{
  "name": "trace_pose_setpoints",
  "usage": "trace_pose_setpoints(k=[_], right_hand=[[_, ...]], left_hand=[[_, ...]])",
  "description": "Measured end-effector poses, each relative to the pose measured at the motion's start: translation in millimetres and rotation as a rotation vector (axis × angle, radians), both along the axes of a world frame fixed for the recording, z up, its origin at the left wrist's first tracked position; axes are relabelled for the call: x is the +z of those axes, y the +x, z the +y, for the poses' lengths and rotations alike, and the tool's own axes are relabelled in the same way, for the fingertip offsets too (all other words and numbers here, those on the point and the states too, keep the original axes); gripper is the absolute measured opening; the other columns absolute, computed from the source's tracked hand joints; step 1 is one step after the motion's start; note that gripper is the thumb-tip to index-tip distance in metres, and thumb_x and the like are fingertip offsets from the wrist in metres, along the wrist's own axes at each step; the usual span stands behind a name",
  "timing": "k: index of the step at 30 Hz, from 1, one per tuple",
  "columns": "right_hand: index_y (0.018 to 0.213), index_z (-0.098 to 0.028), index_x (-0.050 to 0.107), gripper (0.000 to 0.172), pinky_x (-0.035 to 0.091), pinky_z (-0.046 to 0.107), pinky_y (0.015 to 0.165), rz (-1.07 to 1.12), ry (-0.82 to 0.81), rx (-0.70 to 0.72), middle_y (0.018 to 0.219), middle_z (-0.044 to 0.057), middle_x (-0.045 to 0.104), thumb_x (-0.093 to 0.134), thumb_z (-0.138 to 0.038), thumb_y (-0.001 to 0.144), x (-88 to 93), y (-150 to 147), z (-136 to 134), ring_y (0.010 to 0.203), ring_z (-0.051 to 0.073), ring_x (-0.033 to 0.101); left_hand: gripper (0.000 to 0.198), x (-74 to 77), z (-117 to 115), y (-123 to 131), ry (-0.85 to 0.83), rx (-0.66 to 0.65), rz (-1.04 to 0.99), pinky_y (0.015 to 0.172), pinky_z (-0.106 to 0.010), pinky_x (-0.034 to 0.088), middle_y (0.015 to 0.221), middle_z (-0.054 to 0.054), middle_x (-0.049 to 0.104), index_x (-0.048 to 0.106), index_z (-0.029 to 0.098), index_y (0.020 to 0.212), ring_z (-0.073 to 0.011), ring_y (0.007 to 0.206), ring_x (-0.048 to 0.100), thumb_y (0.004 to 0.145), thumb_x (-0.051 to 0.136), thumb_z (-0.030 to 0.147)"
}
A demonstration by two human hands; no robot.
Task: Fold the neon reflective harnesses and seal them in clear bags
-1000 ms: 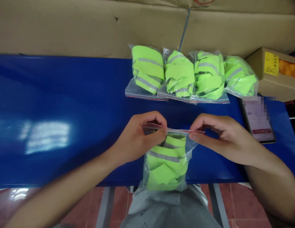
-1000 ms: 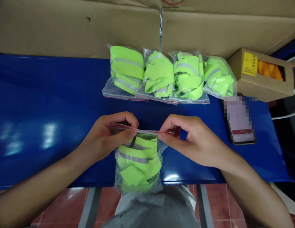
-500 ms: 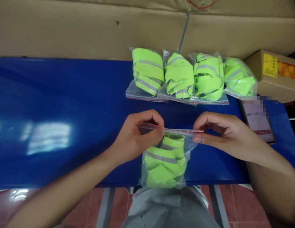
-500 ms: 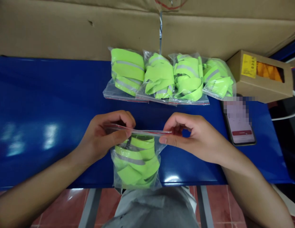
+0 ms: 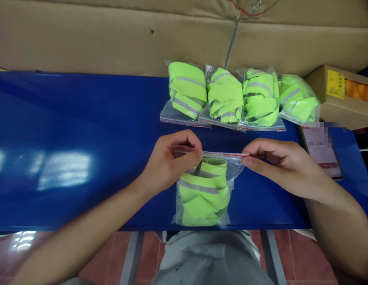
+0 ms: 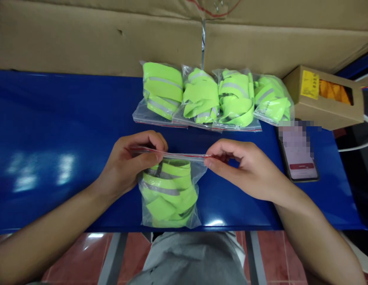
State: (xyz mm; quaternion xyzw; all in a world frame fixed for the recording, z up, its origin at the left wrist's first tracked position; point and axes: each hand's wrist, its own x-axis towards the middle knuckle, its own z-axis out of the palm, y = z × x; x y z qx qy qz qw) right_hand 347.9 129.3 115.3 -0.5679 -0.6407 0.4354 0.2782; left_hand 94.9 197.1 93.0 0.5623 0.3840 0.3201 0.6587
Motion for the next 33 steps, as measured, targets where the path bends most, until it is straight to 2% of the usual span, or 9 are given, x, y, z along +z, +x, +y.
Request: trace_pose_setpoints(k=[12, 18, 25, 33], right_hand=[[0.087, -0.021, 0.068, 0.017, 0.044, 0.022, 0.059, 0.0, 0.054, 0.001, 0.077, -0.001, 0.063, 0.068, -0.035, 0.097, -3.0, -2, -4, 0.066, 0.011, 0.056], [0.093, -0.022, 0.069, 0.017, 0.048, 0.024, 0.063, 0.029, 0.012, 0.005, 0.085, 0.002, 0.067, 0.071, -0.039, 0.095, -4.0, -5, -4, 0.072, 0.013, 0.059], [0.086, -0.021, 0.063, 0.02, 0.042, 0.021, 0.058, 0.025, 0.034, -0.008, 0.073, -0.002, 0.059, 0.065, -0.036, 0.099, -8.9, -13, -6, 0.064, 0.01, 0.052], [0.09, -0.02, 0.065, 0.018, 0.044, 0.021, 0.061, 0.069, 0.019, 0.02, 0.081, 0.001, 0.063, 0.066, -0.036, 0.098, -10.8, -15, -5, 0.069, 0.011, 0.055]], left_hand=[[0.012, 2.0, 0, 1, -0.019, -0.01, 0.024, 0.052, -0.023, 0.034, 0.068, 0.001, 0.057, 0.061, 0.017, 0.07, -0.0091, 0.059, 0.047, 0.078, 0.069, 0.022], [0.014, 1.4, 0, 2, -0.023, -0.025, 0.072, 0.053, -0.023, 0.034, 0.069, 0.001, 0.057, 0.062, 0.016, 0.072, -0.0089, 0.059, 0.046, 0.078, 0.071, 0.025], [0.014, 0.5, -1, 3, -0.05, -0.058, 0.052, 0.052, -0.022, 0.033, 0.067, 0.002, 0.056, 0.062, 0.016, 0.073, -0.0077, 0.057, 0.046, 0.081, 0.071, 0.024], [0.014, -0.5, -2, 2, -0.046, -0.096, 0.052, 0.053, -0.021, 0.033, 0.068, 0.003, 0.057, 0.063, 0.016, 0.077, -0.007, 0.057, 0.046, 0.084, 0.071, 0.025]])
